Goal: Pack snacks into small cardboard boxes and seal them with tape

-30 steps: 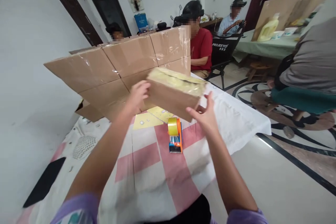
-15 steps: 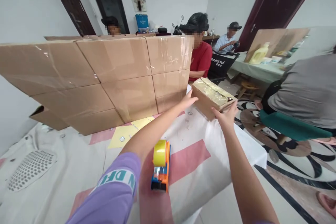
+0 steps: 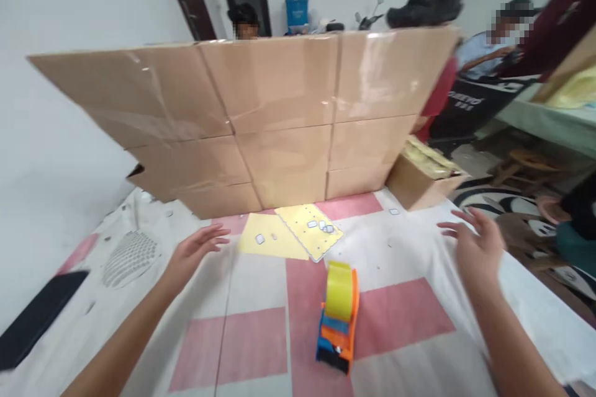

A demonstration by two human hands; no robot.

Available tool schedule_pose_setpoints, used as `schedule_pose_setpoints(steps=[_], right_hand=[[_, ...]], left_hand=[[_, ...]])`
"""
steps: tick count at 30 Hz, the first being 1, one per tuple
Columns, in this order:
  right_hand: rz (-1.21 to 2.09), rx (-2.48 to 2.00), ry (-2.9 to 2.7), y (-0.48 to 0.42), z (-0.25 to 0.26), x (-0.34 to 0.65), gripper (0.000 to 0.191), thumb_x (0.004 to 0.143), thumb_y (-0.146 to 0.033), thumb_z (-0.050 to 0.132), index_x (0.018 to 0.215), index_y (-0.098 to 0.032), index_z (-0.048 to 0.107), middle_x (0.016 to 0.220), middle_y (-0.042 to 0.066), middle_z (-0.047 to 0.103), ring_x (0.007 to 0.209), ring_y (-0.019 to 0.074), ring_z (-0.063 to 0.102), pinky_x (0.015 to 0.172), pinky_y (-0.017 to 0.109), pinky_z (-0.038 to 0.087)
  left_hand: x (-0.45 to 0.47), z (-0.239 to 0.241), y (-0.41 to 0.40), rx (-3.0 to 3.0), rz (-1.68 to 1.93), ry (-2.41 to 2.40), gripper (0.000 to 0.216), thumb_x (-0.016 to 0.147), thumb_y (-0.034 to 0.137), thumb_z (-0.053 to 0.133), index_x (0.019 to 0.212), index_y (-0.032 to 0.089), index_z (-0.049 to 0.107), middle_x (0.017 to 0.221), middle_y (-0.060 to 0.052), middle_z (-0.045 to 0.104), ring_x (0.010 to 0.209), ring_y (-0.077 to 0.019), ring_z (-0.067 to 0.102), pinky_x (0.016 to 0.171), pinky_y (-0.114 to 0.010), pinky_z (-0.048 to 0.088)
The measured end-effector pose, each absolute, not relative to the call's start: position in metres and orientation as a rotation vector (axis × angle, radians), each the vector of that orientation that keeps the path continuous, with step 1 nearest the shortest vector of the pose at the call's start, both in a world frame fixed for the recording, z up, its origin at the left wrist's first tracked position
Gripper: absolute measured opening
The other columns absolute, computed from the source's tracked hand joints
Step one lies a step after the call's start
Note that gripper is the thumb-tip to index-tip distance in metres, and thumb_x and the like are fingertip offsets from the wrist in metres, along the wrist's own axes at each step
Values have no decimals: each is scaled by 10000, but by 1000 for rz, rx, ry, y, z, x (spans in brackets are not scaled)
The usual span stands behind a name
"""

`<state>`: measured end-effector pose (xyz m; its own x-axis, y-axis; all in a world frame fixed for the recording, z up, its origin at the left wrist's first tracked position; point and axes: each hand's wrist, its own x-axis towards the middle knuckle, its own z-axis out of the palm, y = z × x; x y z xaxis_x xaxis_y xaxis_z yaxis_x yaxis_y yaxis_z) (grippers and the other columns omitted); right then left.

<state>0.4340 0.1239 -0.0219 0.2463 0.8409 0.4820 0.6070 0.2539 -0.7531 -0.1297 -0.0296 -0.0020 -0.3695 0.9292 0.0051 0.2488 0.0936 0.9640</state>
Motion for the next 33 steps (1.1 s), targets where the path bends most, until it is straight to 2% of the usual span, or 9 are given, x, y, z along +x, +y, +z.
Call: schedule_pose_setpoints(steps=[3, 6, 10, 13, 18, 25, 28, 31, 33], right_hand=[[398, -1378, -1370, 103, -8, 413, 421, 934, -651, 460, 1298, -483, 587, 1249, 171, 685, 1152, 430, 670, 963, 695, 533], [473, -1368, -1486, 109, 2, 380, 299, 929, -610, 515, 1140, -462, 667, 1217, 167, 696, 1184, 408, 658, 1039, 654, 519], [595, -1474, -1622, 141, -7, 337, 187, 906, -451, 549, 938, -317, 675, 1093, 203, 742, 1074, 401, 720, 937, 614, 571], [578, -1422, -1918, 160, -18, 306, 206, 868, -324, 510, 996, -254, 656, 1080, 157, 764, 1055, 371, 738, 915, 604, 583], [497, -1084, -2450, 161, -15, 243, 345, 891, -202, 447, 1151, -222, 672, 1208, 120, 741, 1142, 270, 711, 996, 472, 571], [353, -996, -2768, 156, 1, 216, 617, 788, -60, 428, 1344, -220, 643, 1362, 106, 681, 1297, 293, 625, 1114, 531, 487], [443, -1021, -2680, 153, 11, 220, 739, 776, -45, 398, 1469, -268, 527, 1557, 73, 512, 1275, 251, 647, 1098, 467, 520], [498, -1060, -2709, 149, 18, 218, 740, 816, -60, 393, 1520, -279, 451, 1687, 91, 282, 1164, 243, 715, 976, 430, 601], [411, -1105, -2785, 148, 20, 213, 681, 845, -80, 412, 1495, -271, 488, 1684, 109, 281, 1113, 264, 738, 896, 427, 630]], left_hand=[[-197, -7, -102, 928, 1436, 1928, 567, 684, 610, 808, 1092, 225, 720, 1037, -111, 787, 855, -297, 751, 748, -407, 596], [-235, -20, -153, 765, 1525, 2024, 556, 673, 616, 812, 1057, 222, 735, 975, -100, 791, 816, -280, 743, 727, -390, 594], [-250, -47, -188, 678, 1603, 2033, 510, 723, 601, 779, 1064, 224, 733, 966, -88, 787, 824, -275, 742, 766, -408, 599], [-249, -60, -198, 702, 1627, 2045, 474, 762, 599, 743, 1069, 237, 737, 942, -71, 783, 808, -262, 736, 794, -406, 598], [-250, -66, -202, 818, 1512, 2034, 461, 793, 606, 701, 1079, 245, 728, 917, -69, 780, 781, -250, 725, 787, -386, 597], [-254, -73, -209, 998, 1370, 2081, 410, 838, 565, 655, 1107, 264, 726, 911, -68, 778, 841, -268, 735, 904, -436, 582], [-256, -68, -211, 980, 1431, 2085, 398, 844, 563, 653, 1084, 256, 734, 911, -66, 772, 794, -246, 725, 849, -407, 595], [-258, -64, -210, 911, 1507, 2075, 396, 850, 557, 654, 1080, 244, 734, 909, -65, 765, 731, -223, 708, 758, -365, 596], [-259, -63, -210, 891, 1503, 2075, 396, 850, 552, 653, 1078, 240, 736, 900, -63, 762, 704, -215, 698, 717, -345, 587]])
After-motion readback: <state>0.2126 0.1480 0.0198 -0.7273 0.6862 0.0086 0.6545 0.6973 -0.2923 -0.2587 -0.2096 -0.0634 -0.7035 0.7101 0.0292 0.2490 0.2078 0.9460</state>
